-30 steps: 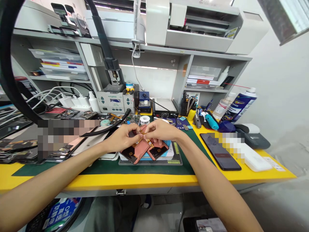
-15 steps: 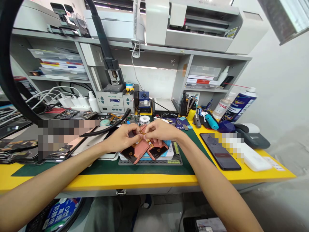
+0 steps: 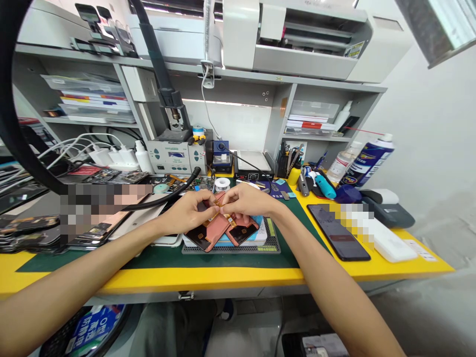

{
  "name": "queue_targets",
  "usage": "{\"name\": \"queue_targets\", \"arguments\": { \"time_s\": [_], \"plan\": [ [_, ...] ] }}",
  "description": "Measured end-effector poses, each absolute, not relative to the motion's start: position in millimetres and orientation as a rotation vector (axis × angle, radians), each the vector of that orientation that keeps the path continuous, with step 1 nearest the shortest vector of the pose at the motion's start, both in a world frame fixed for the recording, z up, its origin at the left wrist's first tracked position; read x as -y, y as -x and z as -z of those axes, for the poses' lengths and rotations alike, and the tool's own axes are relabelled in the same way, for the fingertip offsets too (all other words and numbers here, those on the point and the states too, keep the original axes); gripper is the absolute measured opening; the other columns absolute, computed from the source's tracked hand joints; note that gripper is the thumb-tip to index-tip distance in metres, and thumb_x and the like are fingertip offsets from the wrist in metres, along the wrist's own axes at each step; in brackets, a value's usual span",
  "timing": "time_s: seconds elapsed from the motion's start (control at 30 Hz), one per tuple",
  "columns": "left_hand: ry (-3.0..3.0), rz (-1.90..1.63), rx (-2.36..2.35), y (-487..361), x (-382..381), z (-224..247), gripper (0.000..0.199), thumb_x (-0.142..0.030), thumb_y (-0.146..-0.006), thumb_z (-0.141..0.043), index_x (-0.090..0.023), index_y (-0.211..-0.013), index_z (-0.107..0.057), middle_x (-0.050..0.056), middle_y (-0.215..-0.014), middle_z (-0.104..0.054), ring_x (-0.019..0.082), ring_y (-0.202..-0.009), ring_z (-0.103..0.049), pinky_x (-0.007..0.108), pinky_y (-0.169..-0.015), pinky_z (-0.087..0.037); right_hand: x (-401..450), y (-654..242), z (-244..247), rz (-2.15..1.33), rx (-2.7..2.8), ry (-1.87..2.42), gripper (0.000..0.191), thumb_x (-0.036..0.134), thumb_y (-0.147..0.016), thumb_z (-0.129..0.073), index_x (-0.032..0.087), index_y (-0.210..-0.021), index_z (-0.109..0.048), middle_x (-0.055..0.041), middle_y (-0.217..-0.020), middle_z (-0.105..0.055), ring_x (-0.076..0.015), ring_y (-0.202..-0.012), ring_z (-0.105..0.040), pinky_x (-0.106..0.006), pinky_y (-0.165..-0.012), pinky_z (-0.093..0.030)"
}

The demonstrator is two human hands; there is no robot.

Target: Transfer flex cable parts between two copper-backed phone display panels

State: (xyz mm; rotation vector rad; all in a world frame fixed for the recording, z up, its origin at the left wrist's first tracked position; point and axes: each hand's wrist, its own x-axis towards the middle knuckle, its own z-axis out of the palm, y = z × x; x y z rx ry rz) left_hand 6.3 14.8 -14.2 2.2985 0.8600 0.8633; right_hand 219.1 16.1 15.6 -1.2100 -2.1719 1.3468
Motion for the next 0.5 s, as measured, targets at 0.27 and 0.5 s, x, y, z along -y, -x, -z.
{"name": "queue_targets", "arguments": {
  "time_s": [0.27,0.5],
  "plan": [
    [-2.354,-0.891,-0.882,-6.0,-15.5,14.6,0.012,-0.023,-0.084,-0.059,-0.016,-0.074,-0.062,-0.003,-0.068,-0.062,0.011,-0.061,-0.055,0.023,-0.062,-0.041,-16.8,-218.6,-14.3,-1.347,2.175,1.21,0.016,0.032,-0.081,-0.065,0.016,-0.081,-0.064,0.0018,-0.054,-0.061,-0.0109,-0.04,-0.057,-0.015,-0.035,-0.044],
    [-2.356,-0.868,-0.903,-6.6,-15.3,15.4,0.012,-0.024,-0.084,-0.058,-0.016,-0.076,-0.063,-0.002,-0.068,-0.063,0.012,-0.061,-0.055,0.024,-0.062,-0.041,-15.5,-218.7,-16.0,-1.349,2.162,1.217,0.017,0.033,-0.08,-0.066,0.016,-0.079,-0.064,0.0018,-0.055,-0.061,-0.0106,-0.039,-0.057,-0.016,-0.035,-0.044]
  ]
}}
